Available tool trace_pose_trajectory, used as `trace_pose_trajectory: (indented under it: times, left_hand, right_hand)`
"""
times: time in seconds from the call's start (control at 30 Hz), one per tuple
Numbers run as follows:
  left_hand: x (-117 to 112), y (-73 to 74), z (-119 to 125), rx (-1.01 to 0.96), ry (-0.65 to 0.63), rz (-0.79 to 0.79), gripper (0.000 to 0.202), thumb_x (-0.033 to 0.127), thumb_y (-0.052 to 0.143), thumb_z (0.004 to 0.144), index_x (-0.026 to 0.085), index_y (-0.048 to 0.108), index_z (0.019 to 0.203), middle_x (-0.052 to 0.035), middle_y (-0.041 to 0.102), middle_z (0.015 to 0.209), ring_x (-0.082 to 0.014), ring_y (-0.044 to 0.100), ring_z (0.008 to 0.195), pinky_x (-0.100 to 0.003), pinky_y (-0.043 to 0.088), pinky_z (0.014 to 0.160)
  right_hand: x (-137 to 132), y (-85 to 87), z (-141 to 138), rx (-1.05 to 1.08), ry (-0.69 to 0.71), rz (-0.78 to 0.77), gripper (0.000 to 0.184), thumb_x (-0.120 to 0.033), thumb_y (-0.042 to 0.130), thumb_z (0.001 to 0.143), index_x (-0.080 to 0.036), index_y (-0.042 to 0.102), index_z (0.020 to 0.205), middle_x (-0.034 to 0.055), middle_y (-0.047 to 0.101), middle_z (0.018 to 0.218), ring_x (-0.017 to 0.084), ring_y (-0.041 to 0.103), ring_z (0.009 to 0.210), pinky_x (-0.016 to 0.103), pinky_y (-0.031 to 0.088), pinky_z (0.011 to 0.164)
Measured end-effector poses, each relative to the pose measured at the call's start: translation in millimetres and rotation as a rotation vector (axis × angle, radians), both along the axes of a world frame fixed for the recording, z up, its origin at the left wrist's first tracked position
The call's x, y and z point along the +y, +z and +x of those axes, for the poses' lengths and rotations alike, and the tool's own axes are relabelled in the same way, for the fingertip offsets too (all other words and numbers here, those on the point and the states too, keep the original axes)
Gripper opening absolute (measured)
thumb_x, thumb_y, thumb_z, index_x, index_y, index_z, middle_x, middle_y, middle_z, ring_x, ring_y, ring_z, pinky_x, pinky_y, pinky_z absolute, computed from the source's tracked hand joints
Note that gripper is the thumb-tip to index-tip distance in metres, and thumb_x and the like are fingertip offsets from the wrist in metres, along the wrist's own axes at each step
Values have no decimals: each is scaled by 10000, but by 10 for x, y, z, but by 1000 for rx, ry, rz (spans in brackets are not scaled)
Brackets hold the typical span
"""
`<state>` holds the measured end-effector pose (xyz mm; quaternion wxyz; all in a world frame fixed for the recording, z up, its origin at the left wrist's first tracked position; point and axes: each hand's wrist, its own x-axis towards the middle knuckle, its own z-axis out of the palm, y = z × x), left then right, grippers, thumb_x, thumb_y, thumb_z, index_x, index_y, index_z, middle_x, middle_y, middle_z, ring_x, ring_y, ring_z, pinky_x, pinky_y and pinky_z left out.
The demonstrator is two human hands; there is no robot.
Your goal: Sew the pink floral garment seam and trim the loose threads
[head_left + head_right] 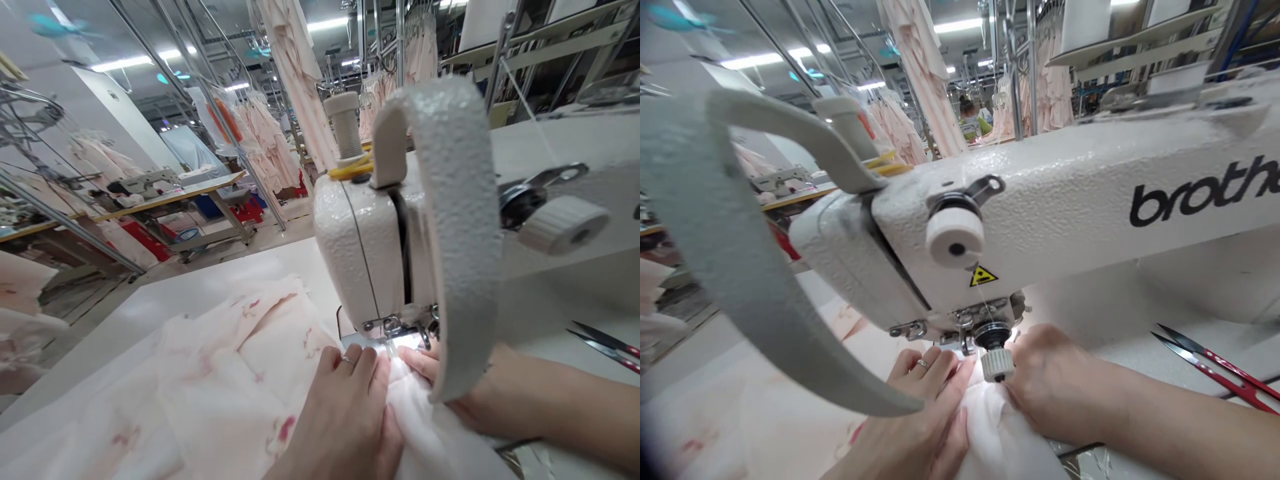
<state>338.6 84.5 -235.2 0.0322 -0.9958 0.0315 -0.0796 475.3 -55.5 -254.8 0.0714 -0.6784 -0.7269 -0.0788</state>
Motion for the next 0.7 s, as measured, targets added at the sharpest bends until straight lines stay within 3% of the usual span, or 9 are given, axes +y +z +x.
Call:
trace_pose_trajectory:
  times: [0.17, 0.3, 0.4, 0.5, 0.57, 0.6, 0.7]
  left_hand:
    - [24, -56, -19, 7, -11, -42, 311, 187, 445, 709, 133, 585, 981, -104, 579, 896, -271, 480, 776, -430, 405, 651]
    - [16, 11, -14, 28, 13, -91, 353, 171, 415, 737, 145, 558, 1058, -94, 574, 910, -249, 475, 756, -417, 410, 656]
    - [-33, 21, -70, 67, 55, -96, 359, 202, 379, 802, 145, 534, 1121, -96, 583, 948, -243, 507, 788, -401, 421, 673]
    - [-162, -150, -243, -37, 46, 42, 458, 422, 395, 836, 108, 527, 1143, -152, 586, 1072, -308, 532, 933, -443, 425, 747]
    - [-276, -329, -385, -180, 17, 166, 530, 500, 422, 810, 84, 532, 1120, -187, 567, 1132, -351, 500, 1045, -463, 405, 816]
    - [-325, -407, -444, -251, 3, 203, 488, 454, 434, 816, 78, 530, 1111, -190, 560, 1146, -348, 485, 1083, -454, 396, 843]
    - [-379, -500, -505, -409, 0, 96, 290, 136, 401, 811, 104, 512, 1078, -145, 557, 1152, -264, 488, 1112, -391, 387, 899]
  right_hand:
    - [-19, 76, -19, -45, 11, 74, 170, -52, 451, 584, -186, 546, 539, 27, 601, 602, 179, 521, 527, 307, 341, 501]
    - [-16, 41, -42, -104, -13, 161, 164, -78, 501, 615, -190, 528, 498, 16, 548, 502, 172, 474, 464, 302, 329, 475]
    - [-18, 4, -46, -60, -91, 169, 149, -123, 488, 680, -182, 576, 575, 48, 598, 611, 165, 461, 464, 289, 333, 466]
    - [-56, 9, -4, 25, -100, 129, 224, -128, 409, 782, -162, 630, 780, 82, 624, 851, 178, 516, 616, 313, 408, 585]
    - [-109, 37, 33, 48, 27, 182, 268, -123, 366, 829, -124, 626, 892, 102, 605, 931, 189, 519, 721, 354, 418, 698]
    - [-142, 53, 42, 50, 137, 220, 273, -121, 360, 839, -106, 626, 899, 106, 600, 935, 194, 515, 751, 368, 412, 723]
    - [-234, 69, -25, 67, 456, 283, 259, -120, 389, 823, -106, 616, 699, 98, 602, 815, 205, 524, 756, 364, 420, 692]
